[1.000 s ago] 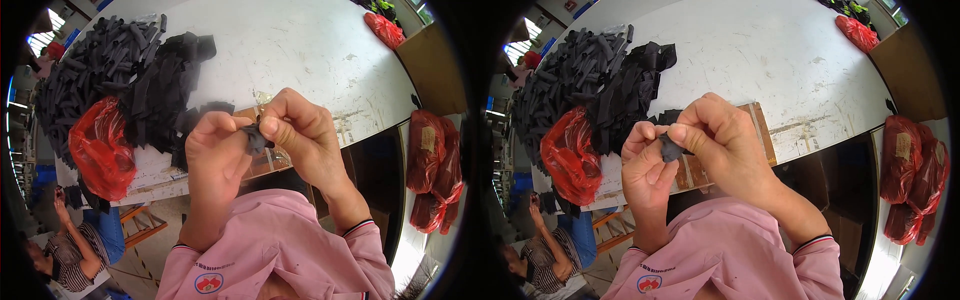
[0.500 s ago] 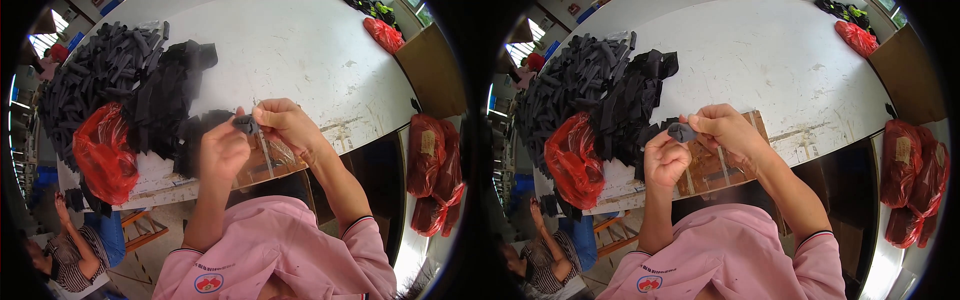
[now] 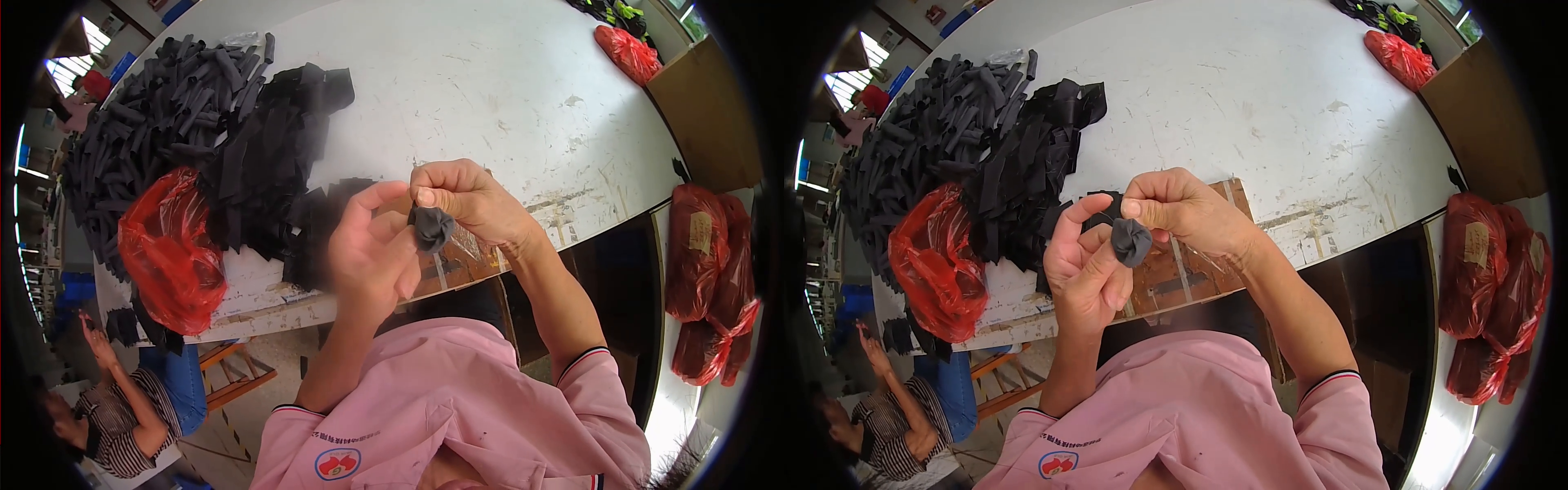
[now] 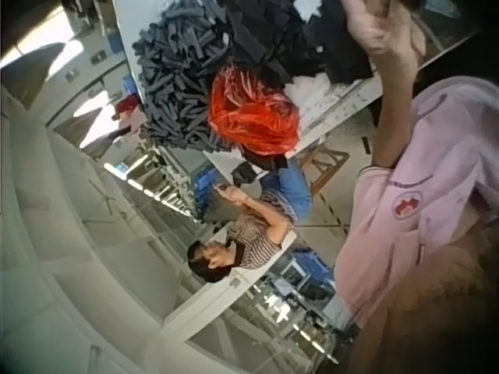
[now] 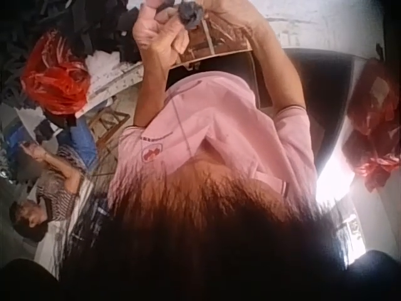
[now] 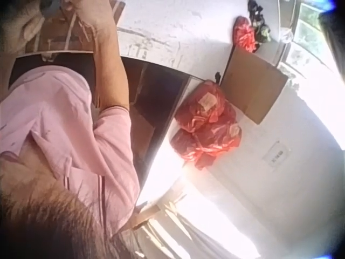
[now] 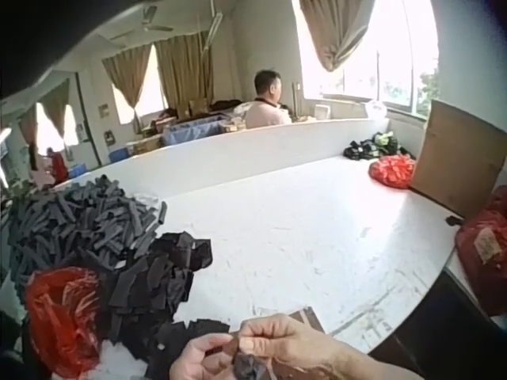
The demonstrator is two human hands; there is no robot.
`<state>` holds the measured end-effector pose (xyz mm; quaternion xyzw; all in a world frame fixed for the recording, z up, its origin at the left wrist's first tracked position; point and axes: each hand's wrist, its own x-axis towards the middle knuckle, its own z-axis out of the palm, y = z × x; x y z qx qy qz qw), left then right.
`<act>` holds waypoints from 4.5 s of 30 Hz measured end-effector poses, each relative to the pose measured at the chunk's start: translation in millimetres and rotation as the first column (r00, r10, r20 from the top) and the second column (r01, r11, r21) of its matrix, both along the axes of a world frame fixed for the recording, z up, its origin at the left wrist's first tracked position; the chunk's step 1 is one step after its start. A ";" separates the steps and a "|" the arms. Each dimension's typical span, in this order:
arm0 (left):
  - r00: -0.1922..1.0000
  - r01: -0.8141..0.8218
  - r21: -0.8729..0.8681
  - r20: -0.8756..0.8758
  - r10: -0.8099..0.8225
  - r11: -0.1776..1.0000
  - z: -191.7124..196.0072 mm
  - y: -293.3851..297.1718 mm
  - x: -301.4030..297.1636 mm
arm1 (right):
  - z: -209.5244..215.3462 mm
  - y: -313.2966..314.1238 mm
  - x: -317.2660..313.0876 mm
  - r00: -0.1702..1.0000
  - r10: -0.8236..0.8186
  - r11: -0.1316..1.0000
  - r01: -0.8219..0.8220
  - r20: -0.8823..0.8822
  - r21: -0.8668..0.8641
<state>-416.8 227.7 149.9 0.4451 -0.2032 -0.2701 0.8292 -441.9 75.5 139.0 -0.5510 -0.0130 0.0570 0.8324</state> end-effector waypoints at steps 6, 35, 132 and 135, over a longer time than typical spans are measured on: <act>0.955 -0.013 -0.135 -0.294 -0.027 0.991 -25.9 -0.8 6.6 | -18.2 5.0 -3.0 0.992 -0.093 0.994 0.097 -0.081 0.046; 0.741 -0.316 0.177 0.660 0.126 0.932 -19.7 2.2 17.6 | -22.4 11.1 -21.5 0.898 -0.375 0.788 0.439 0.229 -0.432; 0.575 -0.024 -0.017 -0.818 0.000 1.000 -107.1 67.9 27.2 | -70.0 114.9 -13.9 0.762 -0.398 0.490 0.647 0.511 -0.584; 0.623 -0.055 0.163 -0.765 0.162 0.985 -102.0 63.4 21.2 | -71.7 111.0 -14.7 0.770 -0.361 0.456 0.638 0.526 -0.621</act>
